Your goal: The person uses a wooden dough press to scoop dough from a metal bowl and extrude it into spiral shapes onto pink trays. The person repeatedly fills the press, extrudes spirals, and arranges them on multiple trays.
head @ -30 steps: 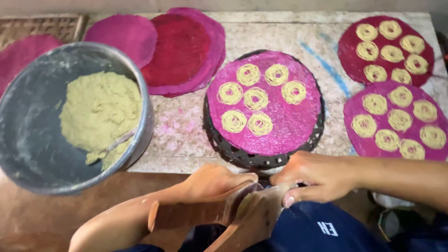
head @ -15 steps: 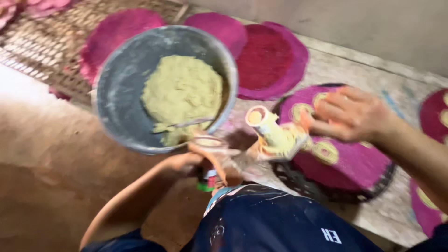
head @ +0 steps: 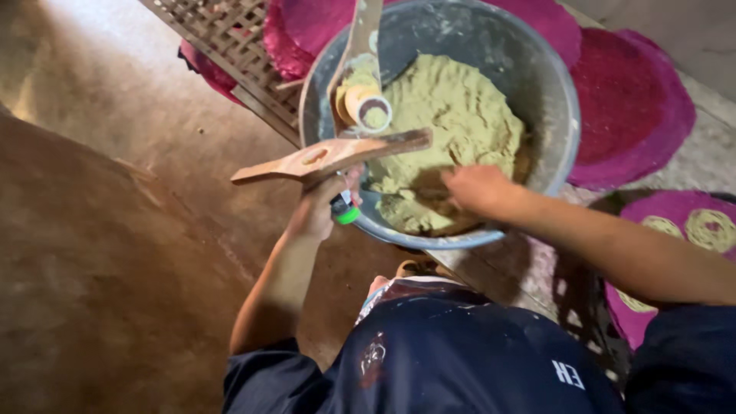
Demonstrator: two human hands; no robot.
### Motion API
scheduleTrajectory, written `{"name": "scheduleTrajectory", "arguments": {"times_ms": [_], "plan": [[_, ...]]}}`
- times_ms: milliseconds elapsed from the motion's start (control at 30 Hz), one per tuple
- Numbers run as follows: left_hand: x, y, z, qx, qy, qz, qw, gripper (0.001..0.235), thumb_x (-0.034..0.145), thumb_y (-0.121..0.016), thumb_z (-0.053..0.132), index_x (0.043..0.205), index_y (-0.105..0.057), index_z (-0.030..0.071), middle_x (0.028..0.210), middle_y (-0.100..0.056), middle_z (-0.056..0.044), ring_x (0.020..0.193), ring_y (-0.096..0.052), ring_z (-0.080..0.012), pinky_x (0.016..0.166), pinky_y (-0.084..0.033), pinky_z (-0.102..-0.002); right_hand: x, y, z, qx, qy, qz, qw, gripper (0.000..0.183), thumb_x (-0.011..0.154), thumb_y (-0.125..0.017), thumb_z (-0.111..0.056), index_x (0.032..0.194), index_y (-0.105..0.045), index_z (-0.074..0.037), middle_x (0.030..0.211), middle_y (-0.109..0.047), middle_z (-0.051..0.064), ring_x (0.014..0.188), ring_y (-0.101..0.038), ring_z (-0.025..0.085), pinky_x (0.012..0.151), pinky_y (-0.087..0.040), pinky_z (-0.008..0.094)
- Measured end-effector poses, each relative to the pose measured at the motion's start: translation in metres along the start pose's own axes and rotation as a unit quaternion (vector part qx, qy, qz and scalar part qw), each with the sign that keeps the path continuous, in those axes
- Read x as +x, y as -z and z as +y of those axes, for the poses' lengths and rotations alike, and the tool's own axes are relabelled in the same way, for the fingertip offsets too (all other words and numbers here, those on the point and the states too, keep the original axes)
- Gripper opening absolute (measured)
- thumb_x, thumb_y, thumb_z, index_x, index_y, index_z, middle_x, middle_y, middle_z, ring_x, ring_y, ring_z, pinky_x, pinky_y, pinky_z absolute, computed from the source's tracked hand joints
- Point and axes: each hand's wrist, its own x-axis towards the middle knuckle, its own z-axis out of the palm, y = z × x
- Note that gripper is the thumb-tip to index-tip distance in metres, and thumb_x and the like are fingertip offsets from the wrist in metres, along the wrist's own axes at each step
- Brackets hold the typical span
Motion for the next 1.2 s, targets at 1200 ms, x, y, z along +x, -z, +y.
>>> {"name": "scheduleTrajectory", "arguments": {"times_ms": [1200], "plan": [[0.047,-0.023,-0.009,-0.137,-0.003,-0.092,0.986,0.031,0.087,-0.071,0.013,0.114,-0.059,0.002,0.091,-0.061,-0.003,0.077,-0.059,-0.0124,0.07,-0.051,-0.03,-0.09,0.021,0.012,0.517,-0.126,0.196,0.823,0.052,0.099,-0.056,-0.012,0.15,-0.054,-0.024,0.075,-0.066,0.007,0.056,-0.054,0.015,0.05,-0.048,0.033]]}}
